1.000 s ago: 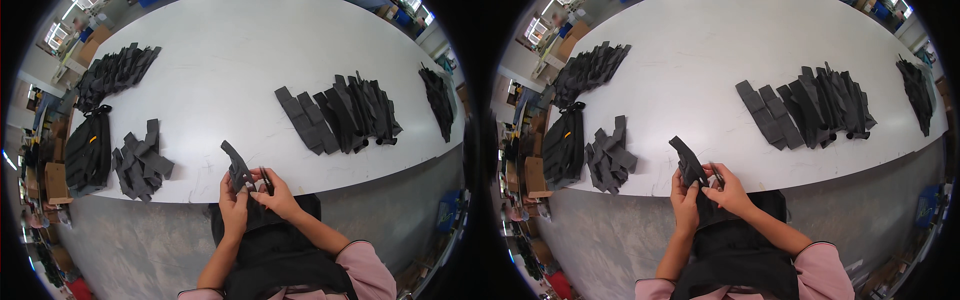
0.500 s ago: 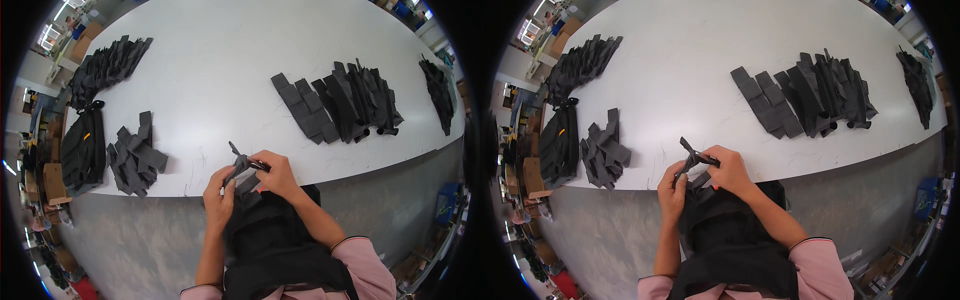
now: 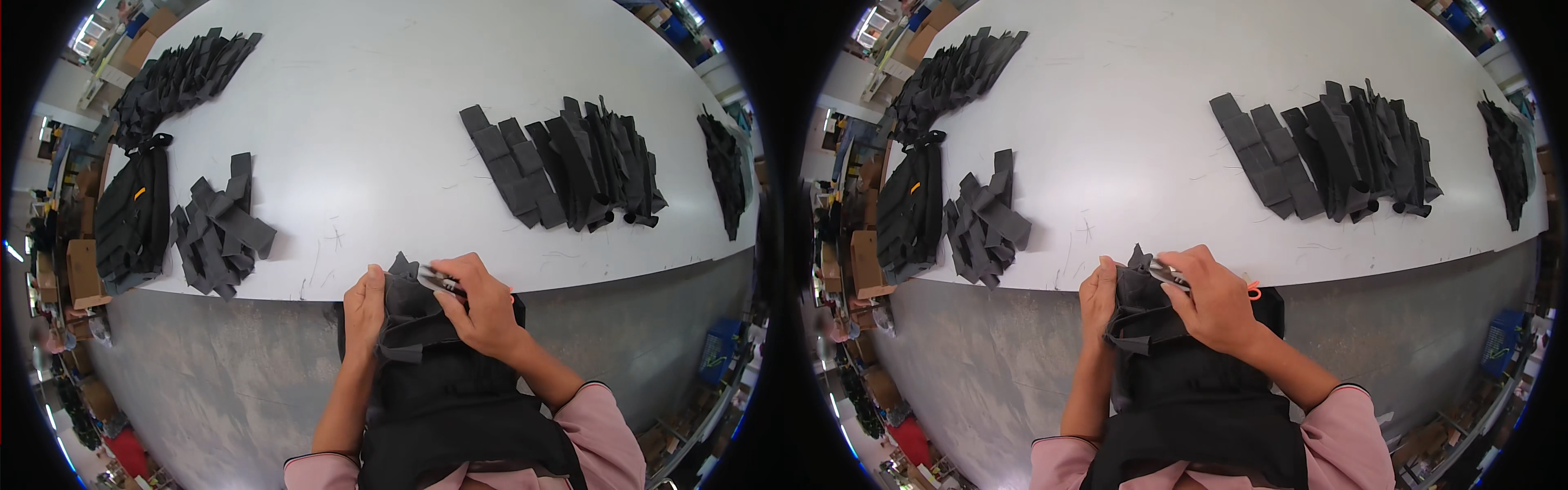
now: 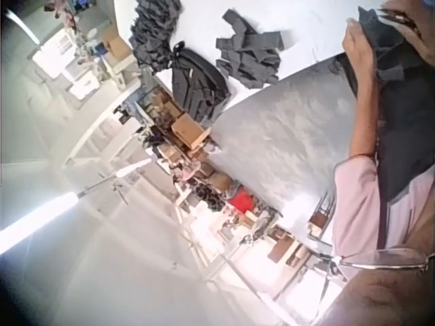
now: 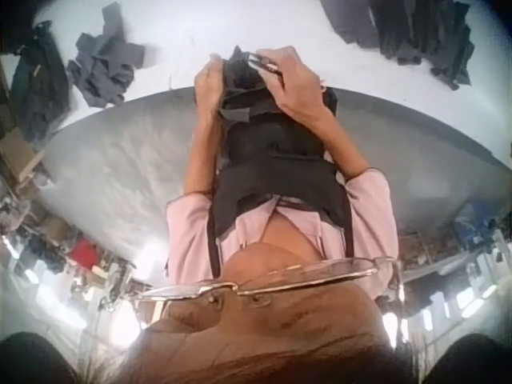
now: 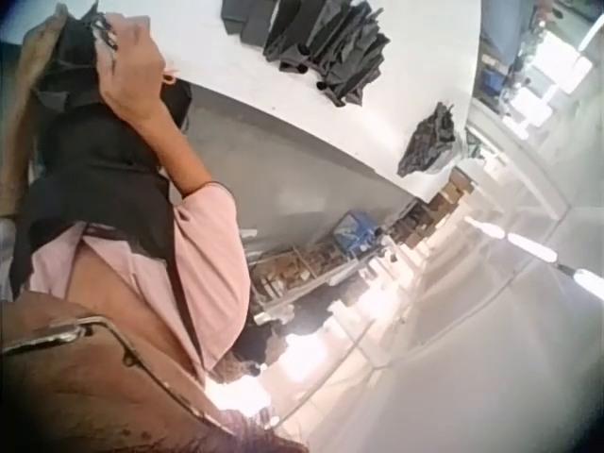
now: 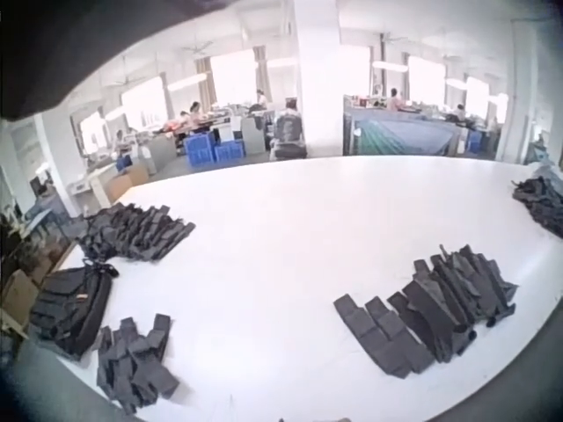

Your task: The recorder is inspecting and trimming small fabric pieces, likely for garment manufacturing.

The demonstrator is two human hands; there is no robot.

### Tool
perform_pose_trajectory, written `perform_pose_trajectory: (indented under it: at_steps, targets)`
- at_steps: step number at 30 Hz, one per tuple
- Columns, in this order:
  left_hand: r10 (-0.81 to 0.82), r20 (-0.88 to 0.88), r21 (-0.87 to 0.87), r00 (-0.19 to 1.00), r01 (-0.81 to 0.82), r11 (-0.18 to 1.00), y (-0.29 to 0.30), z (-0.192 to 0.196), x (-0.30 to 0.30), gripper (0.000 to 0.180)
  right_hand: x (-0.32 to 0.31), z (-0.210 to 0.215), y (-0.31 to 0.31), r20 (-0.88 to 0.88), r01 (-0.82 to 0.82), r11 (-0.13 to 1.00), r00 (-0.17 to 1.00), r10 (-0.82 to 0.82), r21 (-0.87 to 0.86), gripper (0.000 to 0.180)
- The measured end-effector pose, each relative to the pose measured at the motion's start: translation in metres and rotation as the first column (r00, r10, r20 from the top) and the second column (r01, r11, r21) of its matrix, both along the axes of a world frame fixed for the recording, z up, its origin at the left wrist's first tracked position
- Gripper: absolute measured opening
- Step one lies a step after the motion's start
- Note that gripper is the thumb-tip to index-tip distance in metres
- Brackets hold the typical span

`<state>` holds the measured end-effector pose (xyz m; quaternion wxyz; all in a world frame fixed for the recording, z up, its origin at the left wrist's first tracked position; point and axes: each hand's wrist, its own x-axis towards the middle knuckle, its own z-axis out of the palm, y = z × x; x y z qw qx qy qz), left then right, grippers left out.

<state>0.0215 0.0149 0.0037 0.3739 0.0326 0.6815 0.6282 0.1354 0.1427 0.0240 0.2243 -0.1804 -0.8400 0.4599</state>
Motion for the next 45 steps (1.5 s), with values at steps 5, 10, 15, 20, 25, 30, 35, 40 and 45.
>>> perform_pose_trajectory:
  at_steps: [5,10,15,20,25,30,35,40,45]
  targets:
    - [-0.006,-0.094,-0.051,0.996,0.001,0.999,0.004,0.005,0.003,0.047,-0.004,0.01,0.004,0.066,-0.122,0.972,0.992,0.111,0.201,0.037]
    - [-0.006,-0.119,-0.051,0.993,0.0,0.999,0.004,0.008,0.004,0.045,-0.005,0.007,0.002,-0.011,-0.109,0.963,0.993,0.116,0.247,0.036]
    - [-0.028,-0.152,-0.068,0.988,0.018,0.998,0.003,0.006,0.004,0.043,-0.009,0.003,0.0,-0.091,-0.045,0.939,0.993,0.08,0.342,0.037]
    - [-0.027,-0.131,-0.066,0.991,0.018,0.998,0.005,0.008,0.003,0.042,-0.009,-0.003,-0.001,-0.097,-0.032,0.917,0.992,0.077,0.398,0.036]
    - [-0.022,-0.126,-0.065,0.992,0.014,0.998,0.004,0.004,0.003,0.043,-0.003,-0.005,0.0,-0.124,-0.004,0.954,0.991,0.043,0.299,0.037]
    - [-0.043,-0.15,-0.076,0.988,0.032,0.997,0.007,0.007,0.003,0.043,-0.005,-0.001,-0.001,-0.094,-0.053,0.956,0.992,0.083,0.287,0.04]
    - [-0.062,-0.138,-0.068,0.988,0.053,0.996,0.005,0.006,0.003,0.043,-0.005,-0.006,-0.002,-0.079,-0.031,0.961,0.995,0.054,0.274,0.036]
    - [-0.09,-0.076,-0.117,0.993,0.081,0.99,0.003,0.005,0.0,0.042,-0.003,-0.003,-0.001,-0.1,0.009,0.992,0.995,0.003,0.124,0.033]
    - [-0.097,0.037,-0.03,0.995,0.098,0.995,-0.001,-0.001,-0.003,0.044,-0.006,-0.005,0.005,-0.045,-0.067,0.992,0.996,0.073,0.11,0.032]
